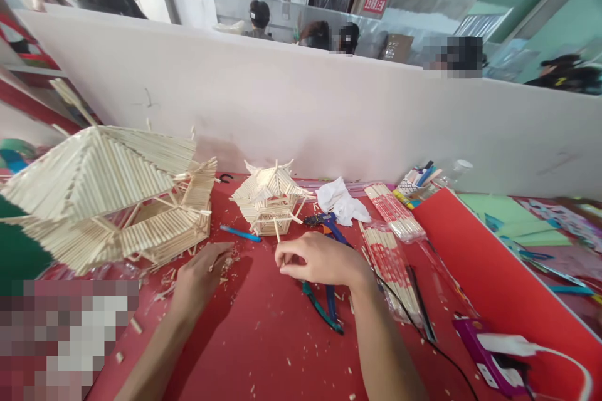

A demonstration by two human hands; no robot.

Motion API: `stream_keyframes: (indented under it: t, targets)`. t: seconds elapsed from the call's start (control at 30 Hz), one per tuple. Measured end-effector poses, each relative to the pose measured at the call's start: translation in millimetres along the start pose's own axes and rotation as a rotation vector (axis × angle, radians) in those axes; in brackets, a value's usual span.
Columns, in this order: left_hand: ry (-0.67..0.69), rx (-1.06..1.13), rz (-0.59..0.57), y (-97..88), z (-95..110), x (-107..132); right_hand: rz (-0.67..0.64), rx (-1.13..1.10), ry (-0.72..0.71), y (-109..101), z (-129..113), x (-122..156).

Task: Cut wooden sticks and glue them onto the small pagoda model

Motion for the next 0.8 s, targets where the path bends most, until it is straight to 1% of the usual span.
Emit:
stream_keyframes:
  t: [0.13, 0.23, 0.3, 0.47, 0.57, 0.7, 0.8]
  targets:
    - [0.001, 0.020, 0.005, -4.9, 5, -4, -0.008, -0.026, 0.001, 6, -2, -8]
    - [0.066, 0.017, 0.010, -5.9, 5, -6, 0.038, -0.015, -0.007, 12, -3, -14]
    - [0.082, 0.011, 0.010, -5.1, 4, -6, 0.076, -0.003, -0.005, 15, -3, -18]
    - [0.033, 0.060, -0.033, -1.9, 3, -2, 0.086, 0.022, -0.001, 20, -2, -24]
    - [-0.009, 0.084, -0.014, -1.2, 6, -2, 0.089, 0.035, -0.006, 22, -4, -26]
    - [-0.050, 0.105, -0.019, -2.8, 15, -6, 0.095, 0.040, -0.011, 25, -10, -29]
    - [-0.086, 0.132, -0.080, -6.0, 24, -7, 0.108, 0.043, -0.025, 28, -13, -33]
Point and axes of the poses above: each hand's wrist, its own x-axis away from the middle knuckle, its own y-axis out of the palm, z = x × y, the point moved 1 cm from there along -x, towards the middle knuckle, and after that the axes turned 8 degrees about -y, right-handed, at the moved point
